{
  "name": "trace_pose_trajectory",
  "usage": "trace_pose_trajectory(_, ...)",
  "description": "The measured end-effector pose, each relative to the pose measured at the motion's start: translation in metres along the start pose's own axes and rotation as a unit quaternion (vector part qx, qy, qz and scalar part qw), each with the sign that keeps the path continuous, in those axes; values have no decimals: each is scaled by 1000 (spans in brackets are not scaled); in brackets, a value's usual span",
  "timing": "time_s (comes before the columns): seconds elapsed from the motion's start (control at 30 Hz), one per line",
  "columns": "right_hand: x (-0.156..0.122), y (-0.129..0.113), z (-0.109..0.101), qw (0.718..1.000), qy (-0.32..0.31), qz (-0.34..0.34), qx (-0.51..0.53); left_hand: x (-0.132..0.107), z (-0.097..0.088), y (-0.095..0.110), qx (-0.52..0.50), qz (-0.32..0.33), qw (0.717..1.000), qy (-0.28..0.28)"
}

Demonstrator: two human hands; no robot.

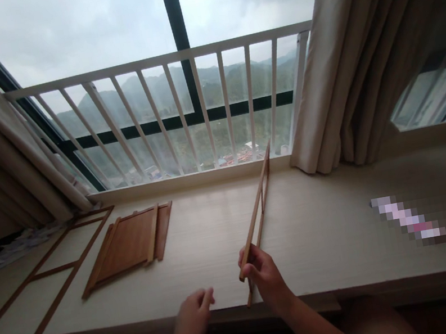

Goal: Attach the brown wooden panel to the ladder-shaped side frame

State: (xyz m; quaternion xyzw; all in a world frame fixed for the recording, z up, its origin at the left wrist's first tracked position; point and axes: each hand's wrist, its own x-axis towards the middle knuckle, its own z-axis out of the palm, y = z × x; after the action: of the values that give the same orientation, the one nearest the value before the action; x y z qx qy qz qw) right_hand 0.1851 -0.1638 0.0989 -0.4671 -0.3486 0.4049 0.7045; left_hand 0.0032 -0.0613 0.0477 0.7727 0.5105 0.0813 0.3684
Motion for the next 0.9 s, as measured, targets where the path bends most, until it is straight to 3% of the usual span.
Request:
trace_pose_trajectory(0.17,1,2,-4,1000,9,5,-25,41,-58,-24,118,-1,968,223)
trace_pose_trajectory(0.3,-2,12,-11,999,32,7,-38,79,-79,-44,204,-29,931,300)
trace_pose_trajectory(0.43,-4,21,-18,999,2,23,-34,113,-87,-62,267,-74,911,305)
trace_pose_trajectory(0.57,-4,31,-23,999,-22,23,-17,128,-92,-70,308,-101,904,279)
trace_pose_trajectory(0.9,0,40,-25,998,-52,21,-1,101,-89,-69,422,-42,875,234)
